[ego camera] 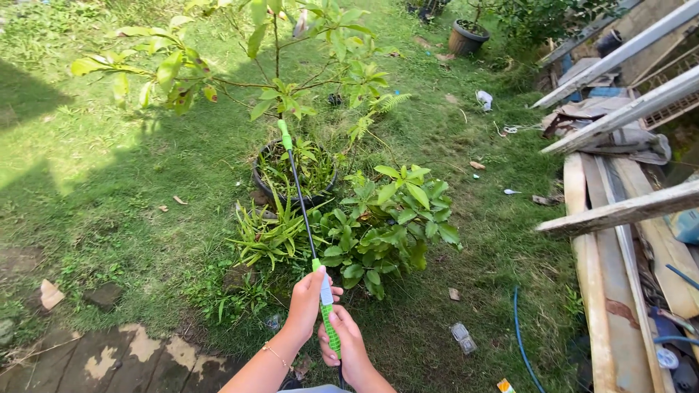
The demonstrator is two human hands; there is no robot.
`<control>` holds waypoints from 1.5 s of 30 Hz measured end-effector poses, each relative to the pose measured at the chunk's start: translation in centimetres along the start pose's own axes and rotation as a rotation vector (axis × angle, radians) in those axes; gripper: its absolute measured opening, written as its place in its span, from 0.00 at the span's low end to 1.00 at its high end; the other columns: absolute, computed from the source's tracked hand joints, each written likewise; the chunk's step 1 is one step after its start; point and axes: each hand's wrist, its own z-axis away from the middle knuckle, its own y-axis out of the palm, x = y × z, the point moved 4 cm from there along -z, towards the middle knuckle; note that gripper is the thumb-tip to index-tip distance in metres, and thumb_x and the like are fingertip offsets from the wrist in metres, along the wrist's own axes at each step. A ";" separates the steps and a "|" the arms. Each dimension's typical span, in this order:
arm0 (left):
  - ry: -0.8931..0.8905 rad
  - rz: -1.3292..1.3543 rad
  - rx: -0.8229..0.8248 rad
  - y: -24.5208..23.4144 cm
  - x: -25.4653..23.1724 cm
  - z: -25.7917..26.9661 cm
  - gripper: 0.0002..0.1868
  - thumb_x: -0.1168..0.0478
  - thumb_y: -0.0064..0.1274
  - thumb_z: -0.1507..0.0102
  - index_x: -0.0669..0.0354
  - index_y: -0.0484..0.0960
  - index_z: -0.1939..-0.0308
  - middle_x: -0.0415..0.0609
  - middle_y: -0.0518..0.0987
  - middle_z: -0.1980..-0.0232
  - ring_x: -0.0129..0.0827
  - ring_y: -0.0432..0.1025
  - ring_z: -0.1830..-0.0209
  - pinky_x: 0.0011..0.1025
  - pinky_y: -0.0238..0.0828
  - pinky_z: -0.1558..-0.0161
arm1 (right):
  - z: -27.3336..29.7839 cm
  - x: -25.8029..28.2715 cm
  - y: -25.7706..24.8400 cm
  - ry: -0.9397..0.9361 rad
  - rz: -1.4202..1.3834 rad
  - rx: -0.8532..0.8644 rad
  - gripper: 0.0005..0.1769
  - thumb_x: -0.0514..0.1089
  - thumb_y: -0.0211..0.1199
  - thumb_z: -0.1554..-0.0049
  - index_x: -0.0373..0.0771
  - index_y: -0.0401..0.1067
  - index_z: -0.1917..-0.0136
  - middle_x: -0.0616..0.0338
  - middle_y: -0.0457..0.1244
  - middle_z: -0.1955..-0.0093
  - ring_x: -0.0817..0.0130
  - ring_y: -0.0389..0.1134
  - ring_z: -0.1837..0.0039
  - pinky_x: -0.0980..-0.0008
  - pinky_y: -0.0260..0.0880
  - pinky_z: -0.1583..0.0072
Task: The person uses a green and black handheld spray wand to water a small potted tree and surrounding ground cover plants in a backyard. The person holds the wand with both hands and directs a fine mist onto the foliage and soil throughout the clip.
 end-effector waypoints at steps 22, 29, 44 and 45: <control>-0.033 -0.024 -0.020 1.7 0.4 0.4 0.28 0.38 0.38 0.30 0.62 0.73 0.62 0.49 0.69 0.78 0.31 0.63 0.82 0.28 0.60 0.78 | -0.1 -1.1 -0.6 0.130 -0.168 -0.001 0.20 0.55 0.49 0.30 0.35 0.63 0.53 0.65 0.50 0.75 0.79 0.41 0.80 0.75 0.37 0.77; -0.090 -0.013 0.085 4.1 1.9 -0.4 0.27 0.41 0.40 0.30 0.64 0.74 0.60 0.48 0.68 0.78 0.30 0.61 0.83 0.27 0.58 0.80 | 0.6 -0.7 -2.3 0.068 -0.225 -0.089 0.20 0.54 0.49 0.31 0.36 0.64 0.54 0.65 0.50 0.74 0.78 0.42 0.80 0.75 0.36 0.77; -0.072 -0.311 0.408 9.7 4.6 -0.3 0.14 0.60 0.57 0.38 0.60 0.77 0.50 0.46 0.74 0.66 0.29 0.66 0.69 0.27 0.66 0.65 | 2.4 0.2 -6.4 -0.124 -0.327 -0.273 0.29 0.63 0.45 0.32 0.38 0.63 0.63 0.64 0.50 0.75 0.77 0.42 0.80 0.74 0.36 0.77; -0.080 -0.316 0.423 10.1 4.6 -0.2 0.14 0.60 0.57 0.37 0.60 0.77 0.50 0.47 0.75 0.66 0.28 0.66 0.71 0.27 0.65 0.67 | 2.5 0.2 -6.7 -0.130 -0.326 -0.289 0.30 0.62 0.46 0.32 0.37 0.63 0.64 0.64 0.50 0.75 0.77 0.43 0.80 0.74 0.37 0.77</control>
